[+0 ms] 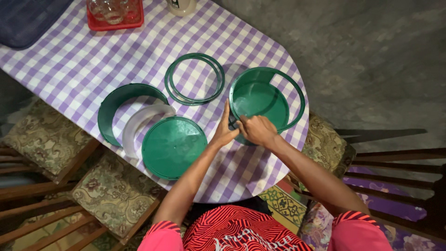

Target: The person assembles green plastic containers by hand on a table. They place lids onto cylindrical bodies, press the edges to secure them, and then remove the lids to repeat the process on other containers.

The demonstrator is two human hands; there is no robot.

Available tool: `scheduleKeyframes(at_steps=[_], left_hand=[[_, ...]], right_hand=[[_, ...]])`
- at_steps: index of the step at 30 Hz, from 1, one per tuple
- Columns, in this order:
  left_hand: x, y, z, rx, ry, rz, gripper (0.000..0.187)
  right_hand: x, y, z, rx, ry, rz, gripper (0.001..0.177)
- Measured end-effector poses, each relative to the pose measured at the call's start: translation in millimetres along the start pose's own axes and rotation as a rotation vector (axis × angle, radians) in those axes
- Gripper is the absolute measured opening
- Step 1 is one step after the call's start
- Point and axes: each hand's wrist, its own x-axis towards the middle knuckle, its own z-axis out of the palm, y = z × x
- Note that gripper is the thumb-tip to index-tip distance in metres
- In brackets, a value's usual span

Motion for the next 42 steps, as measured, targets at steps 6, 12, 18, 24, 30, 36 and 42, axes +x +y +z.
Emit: scheduleKeyframes(at_steps=[6, 12, 18, 24, 30, 36, 42], left_hand=[[2, 3, 3, 0.045, 0.027, 0.001, 0.114], [1, 3, 5, 0.054, 0.034, -0.024, 0.122], [-1, 7, 7, 0.039, 0.031, -0.022, 0.125], [1, 19, 10, -0.018, 0.028, -0.063, 0.128], [5, 28, 14, -0.092, 0.045, -0.098, 0.125], [-3, 19, 16, -0.135, 0.071, 0.044, 0.123], [-12, 9, 31, 0.029, 0.145, 0.029, 0.126]], right_hand=[[3, 0, -5, 0.002, -0.054, 0.034, 0.031], [6, 1, -12, 0.074, -0.126, 0.059, 0.033], [10, 6, -17, 0.151, -0.167, 0.043, 0.033], [20, 8, -31, 0.175, -0.22, 0.026, 0.031], [29, 15, -39, 0.114, -0.197, -0.008, 0.031], [23, 20, -15, -0.028, -0.213, 0.069, 0.035], [59, 19, 8, 0.042, 0.072, 0.173, 0.05]])
